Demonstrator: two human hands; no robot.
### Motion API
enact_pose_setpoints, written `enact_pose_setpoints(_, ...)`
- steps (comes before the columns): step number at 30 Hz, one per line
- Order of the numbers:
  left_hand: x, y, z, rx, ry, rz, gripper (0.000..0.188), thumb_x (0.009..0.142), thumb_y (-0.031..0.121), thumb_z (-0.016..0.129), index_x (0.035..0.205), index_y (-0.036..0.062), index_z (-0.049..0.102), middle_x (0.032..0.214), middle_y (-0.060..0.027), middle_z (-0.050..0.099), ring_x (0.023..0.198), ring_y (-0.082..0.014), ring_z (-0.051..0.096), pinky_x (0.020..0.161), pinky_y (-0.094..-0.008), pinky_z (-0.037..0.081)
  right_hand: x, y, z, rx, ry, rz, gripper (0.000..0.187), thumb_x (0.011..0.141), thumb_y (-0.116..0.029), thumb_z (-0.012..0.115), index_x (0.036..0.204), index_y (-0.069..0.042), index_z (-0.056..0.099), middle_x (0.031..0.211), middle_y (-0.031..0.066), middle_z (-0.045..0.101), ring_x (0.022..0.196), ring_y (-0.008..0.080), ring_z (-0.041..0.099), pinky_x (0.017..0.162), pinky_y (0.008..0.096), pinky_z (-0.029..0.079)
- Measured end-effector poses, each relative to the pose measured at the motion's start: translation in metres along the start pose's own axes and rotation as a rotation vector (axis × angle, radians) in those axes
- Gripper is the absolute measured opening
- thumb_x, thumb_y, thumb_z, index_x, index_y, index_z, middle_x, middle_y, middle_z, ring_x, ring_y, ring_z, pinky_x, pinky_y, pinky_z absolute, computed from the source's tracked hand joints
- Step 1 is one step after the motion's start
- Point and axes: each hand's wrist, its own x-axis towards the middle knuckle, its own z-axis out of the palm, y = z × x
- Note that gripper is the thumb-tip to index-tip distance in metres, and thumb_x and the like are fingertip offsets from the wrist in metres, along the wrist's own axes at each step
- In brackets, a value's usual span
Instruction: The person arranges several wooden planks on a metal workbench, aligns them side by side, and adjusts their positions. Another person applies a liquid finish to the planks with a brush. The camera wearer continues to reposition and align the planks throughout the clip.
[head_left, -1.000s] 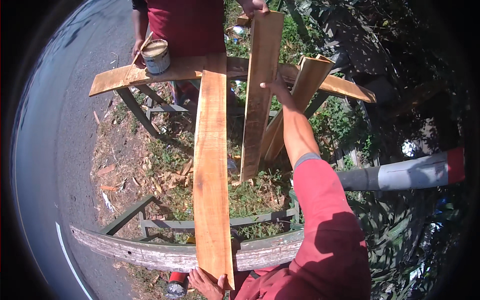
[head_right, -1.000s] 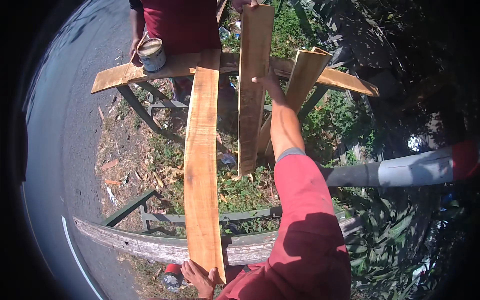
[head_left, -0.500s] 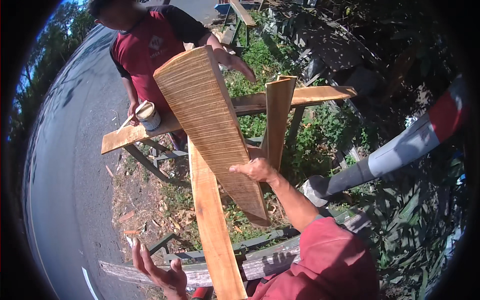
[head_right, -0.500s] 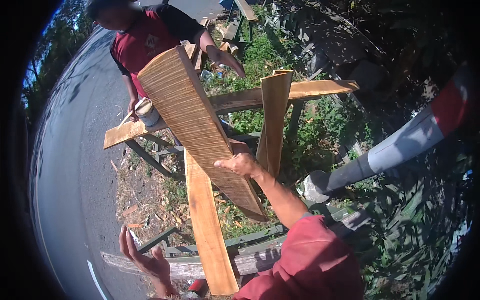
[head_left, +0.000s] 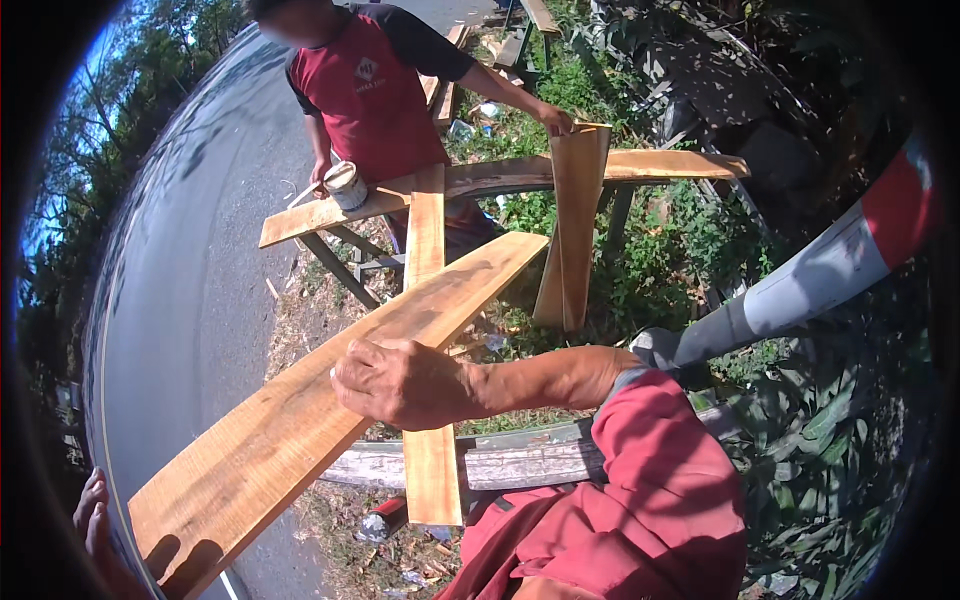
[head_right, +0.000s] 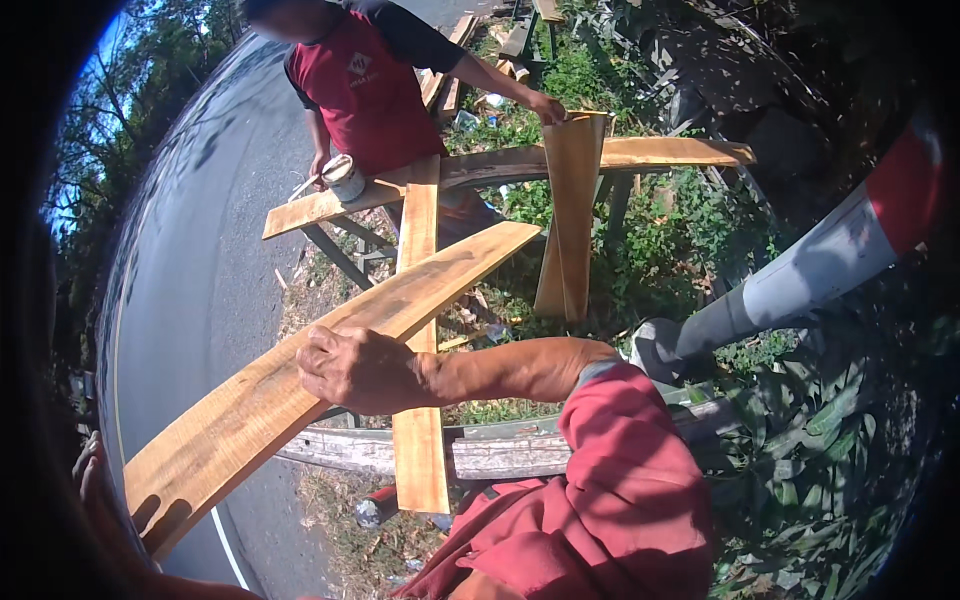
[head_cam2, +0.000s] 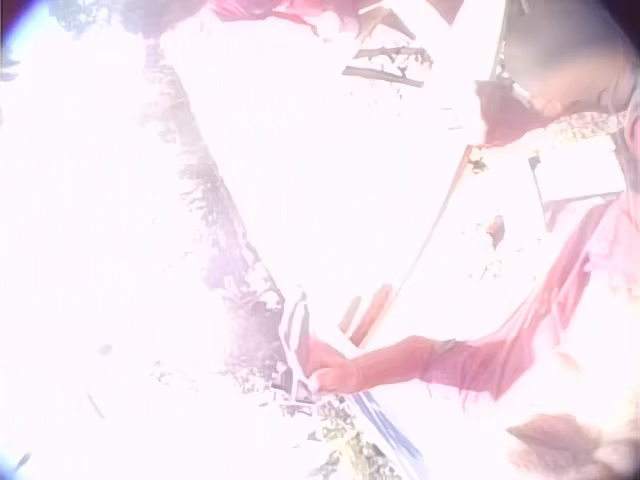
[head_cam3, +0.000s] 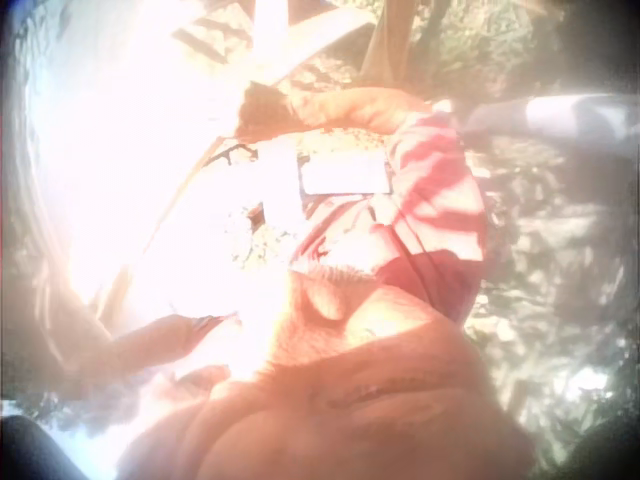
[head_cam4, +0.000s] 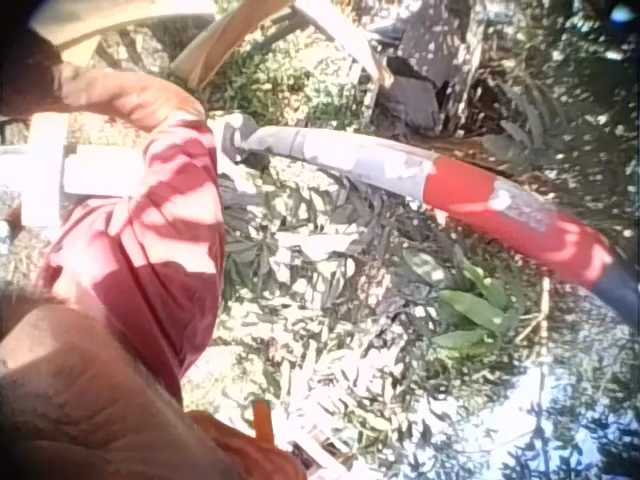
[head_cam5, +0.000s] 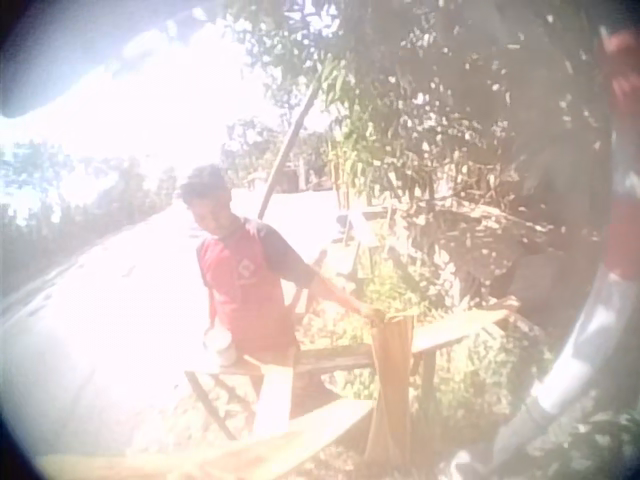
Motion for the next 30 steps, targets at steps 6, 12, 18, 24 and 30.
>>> enact_pose_setpoints(6, -0.009, -0.04, 0.071, 0.589, -0.199, 0.46, 0.078, 0.087, 0.065, 0.055, 0.129, -0.0014, 0.057, 0.125, -0.0296, 0.053, 0.113, -0.0393, 0.058, 0.095, -0.0492, 0.047, 0.003, -0.015, -0.008, -0.016, -0.022, -0.173, 0.026, 0.068, -0.018, 0.064, 0.088, -0.002, 0.065, 0.094, 0.0079, 0.058, 0.089, 0.0216, 0.06, 0.07, 0.0314, 0.056)
enact_pose_setpoints(12, 0.008, -0.044, 0.152, 0.738, -0.261, -0.101, 0.113, 0.068, 0.074, 0.068, 0.136, -0.0126, 0.043, 0.119, -0.0307, 0.056, 0.103, -0.0449, 0.061, 0.087, -0.0454, 0.049, -0.045, 0.035, 0.026, -0.028, -0.025, -0.327, 0.019, 0.073, -0.021, 0.063, 0.085, -0.006, 0.065, 0.099, 0.0087, 0.061, 0.093, 0.0206, 0.062, 0.084, 0.0345, 0.054)
enact_pose_setpoints(18, 0.008, -0.13, 0.273, 0.519, -0.303, -0.396, 0.061, 0.074, 0.052, 0.078, 0.091, -0.0046, 0.063, 0.073, -0.0197, 0.067, 0.073, -0.0335, 0.068, 0.066, -0.0432, 0.051, -0.156, 0.065, 0.072, -0.004, -0.217, -0.392, 0.029, 0.08, -0.023, 0.061, 0.105, -0.008, 0.063, 0.104, 0.0051, 0.061, 0.099, 0.0213, 0.06, 0.095, 0.0413, 0.048)
enact_pose_setpoints(24, -0.031, -0.162, 0.353, 0.387, -0.179, -0.409, 0.073, 0.071, 0.056, 0.078, 0.101, -0.0096, 0.065, 0.082, -0.0259, 0.07, 0.081, -0.0365, 0.07, 0.072, -0.0436, 0.053, -0.233, 0.032, 0.067, -0.023, -0.309, -0.03, 0.033, 0.085, -0.022, 0.06, 0.117, -0.016, 0.063, 0.109, 0.0066, 0.06, 0.104, 0.0211, 0.057, 0.099, 0.0432, 0.042)
enact_pose_setpoints(30, -0.055, -0.259, 0.382, 0.348, -0.293, -0.542, 0.078, 0.073, 0.059, 0.075, 0.103, -0.0124, 0.063, 0.087, -0.0315, 0.068, 0.084, -0.0383, 0.07, 0.072, -0.046, 0.053, -0.299, 0.066, 0.062, 0.697, -0.058, 1.682, 0.063, 0.087, -0.012, 0.056, 0.147, -0.008, 0.037, 0.142, 0.0233, 0.041, 0.128, 0.0373, 0.048, 0.11, 0.0534, 0.037)
